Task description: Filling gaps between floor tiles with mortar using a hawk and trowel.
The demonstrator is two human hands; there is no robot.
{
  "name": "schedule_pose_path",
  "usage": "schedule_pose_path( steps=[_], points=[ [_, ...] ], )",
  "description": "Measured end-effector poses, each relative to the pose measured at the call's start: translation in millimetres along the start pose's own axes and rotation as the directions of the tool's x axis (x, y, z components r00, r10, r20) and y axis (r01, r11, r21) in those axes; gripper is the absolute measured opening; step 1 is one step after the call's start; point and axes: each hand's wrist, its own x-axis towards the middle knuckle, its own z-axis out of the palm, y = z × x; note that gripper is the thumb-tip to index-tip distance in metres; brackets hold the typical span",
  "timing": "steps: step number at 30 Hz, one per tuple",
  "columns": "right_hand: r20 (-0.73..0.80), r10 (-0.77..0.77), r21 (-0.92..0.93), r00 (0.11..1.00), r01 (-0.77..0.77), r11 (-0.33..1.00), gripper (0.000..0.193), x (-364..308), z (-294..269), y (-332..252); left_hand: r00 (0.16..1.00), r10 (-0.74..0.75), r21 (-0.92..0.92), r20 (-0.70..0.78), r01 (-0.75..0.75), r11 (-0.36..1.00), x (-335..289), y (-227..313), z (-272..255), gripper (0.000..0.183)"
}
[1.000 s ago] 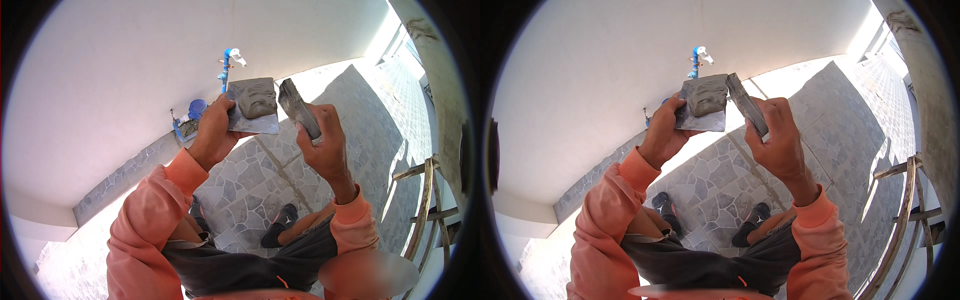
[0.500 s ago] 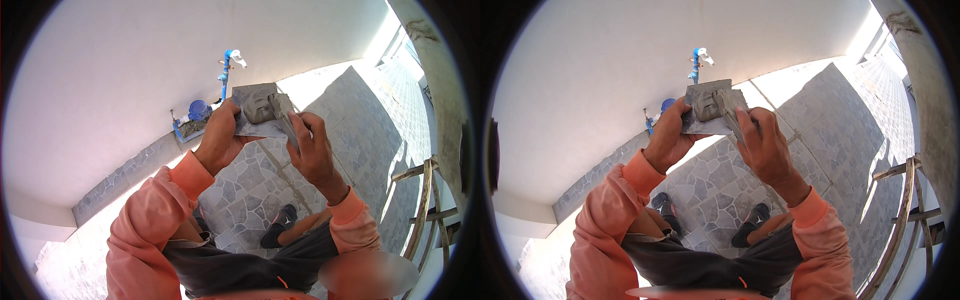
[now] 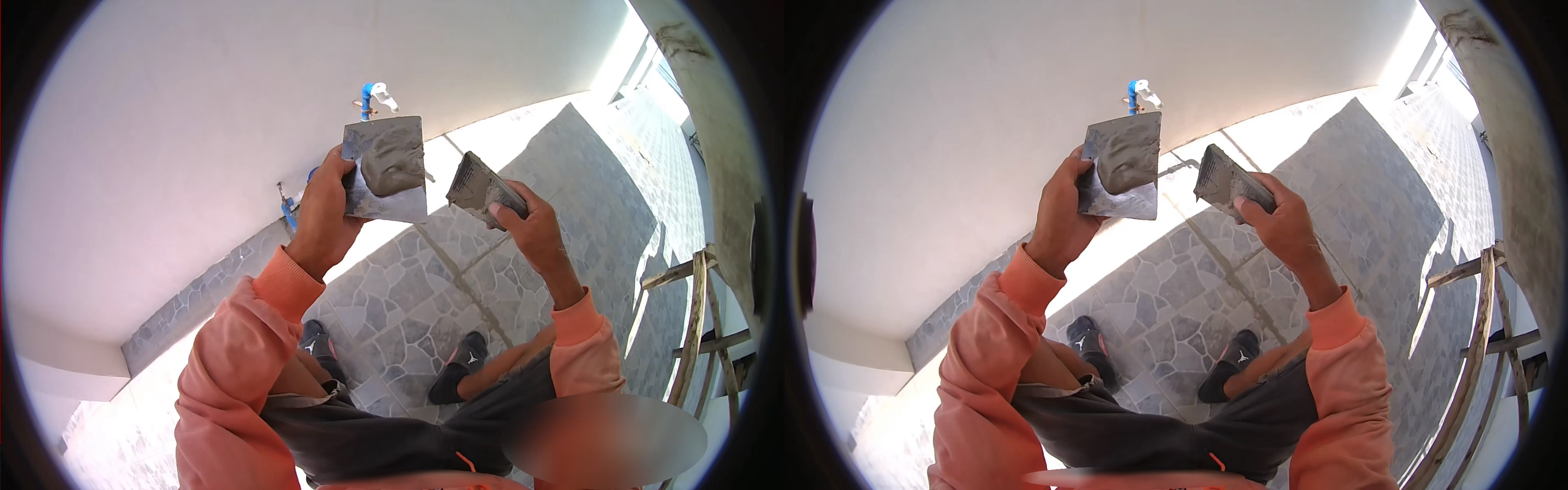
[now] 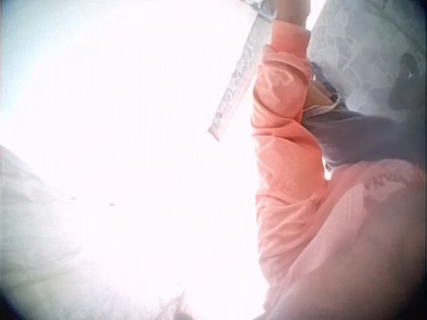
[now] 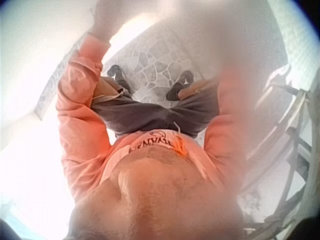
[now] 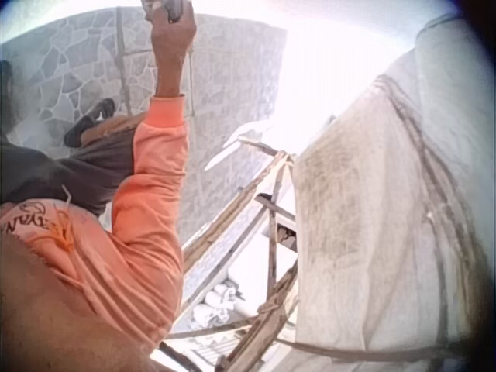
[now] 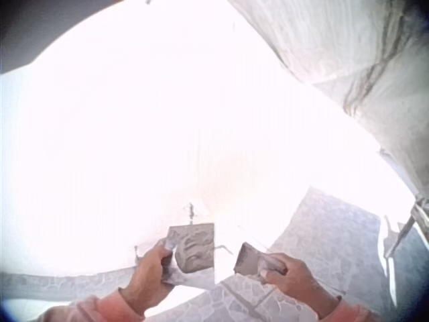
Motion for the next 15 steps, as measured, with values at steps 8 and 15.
schedule_pose_path(
  steps=[8,15],
  points=[
    [0.13,-0.028,0.539,0.991,-0.047,0.841,0.041,8.3,-0.2,-8.8,0.999,-0.034,0.017,-0.004,0.035,0.999,4.3,-4.9,-2.7,0.036],
    [-0.012,-0.238,0.559,0.971,0.204,0.803,0.042,-0.3,9.6,-21.3,0.997,-0.078,0.033,-0.02,0.079,0.996,-0.9,-10.3,8.3,0.038]
  ],
)
